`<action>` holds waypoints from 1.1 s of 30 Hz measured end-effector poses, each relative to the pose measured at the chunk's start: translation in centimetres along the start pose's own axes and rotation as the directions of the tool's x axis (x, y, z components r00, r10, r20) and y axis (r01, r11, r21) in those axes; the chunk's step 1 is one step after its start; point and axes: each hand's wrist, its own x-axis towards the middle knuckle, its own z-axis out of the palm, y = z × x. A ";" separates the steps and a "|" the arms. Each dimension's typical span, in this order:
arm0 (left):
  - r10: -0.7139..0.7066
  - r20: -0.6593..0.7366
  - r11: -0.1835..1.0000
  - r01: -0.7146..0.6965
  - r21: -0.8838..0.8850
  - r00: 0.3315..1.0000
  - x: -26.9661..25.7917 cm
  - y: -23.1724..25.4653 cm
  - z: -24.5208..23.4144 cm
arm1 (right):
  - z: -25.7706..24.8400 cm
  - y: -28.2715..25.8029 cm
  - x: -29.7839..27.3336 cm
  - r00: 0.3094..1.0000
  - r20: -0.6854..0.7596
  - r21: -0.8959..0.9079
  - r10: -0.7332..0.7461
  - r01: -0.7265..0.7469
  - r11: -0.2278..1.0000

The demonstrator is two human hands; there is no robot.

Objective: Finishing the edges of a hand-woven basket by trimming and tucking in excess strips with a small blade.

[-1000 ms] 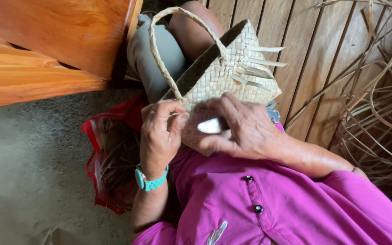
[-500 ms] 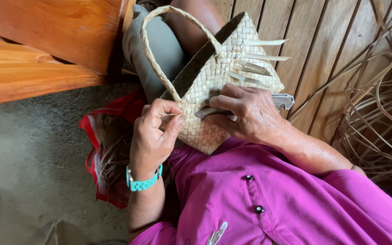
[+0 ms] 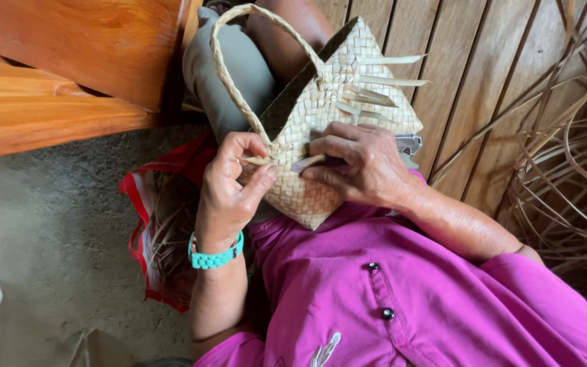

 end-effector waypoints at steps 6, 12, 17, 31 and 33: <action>0.013 -0.003 1.000 -0.013 0.017 1.000 -0.1 -0.6 0.0 | 0.2 -0.4 0.3 1.000 -0.020 0.023 -0.012 0.012 1.000; 0.077 -0.003 0.996 -0.077 0.047 0.997 0.2 -0.1 0.1 | 0.4 -0.2 0.2 0.998 -0.054 0.055 -0.020 0.023 0.998; 0.226 -0.130 0.969 -0.209 0.130 0.965 0.5 0.6 1.3 | 0.2 0.1 0.4 0.998 -0.070 0.106 0.002 0.005 0.994; 0.571 -0.314 0.812 -0.463 0.356 0.759 0.2 -1.3 4.5 | 0.1 0.3 0.5 0.986 -0.134 0.196 0.098 -0.071 0.978; 0.518 -0.299 0.844 -0.422 0.332 0.801 0.3 -0.3 4.7 | 0.2 0.3 0.5 0.984 -0.143 0.185 0.109 -0.081 0.979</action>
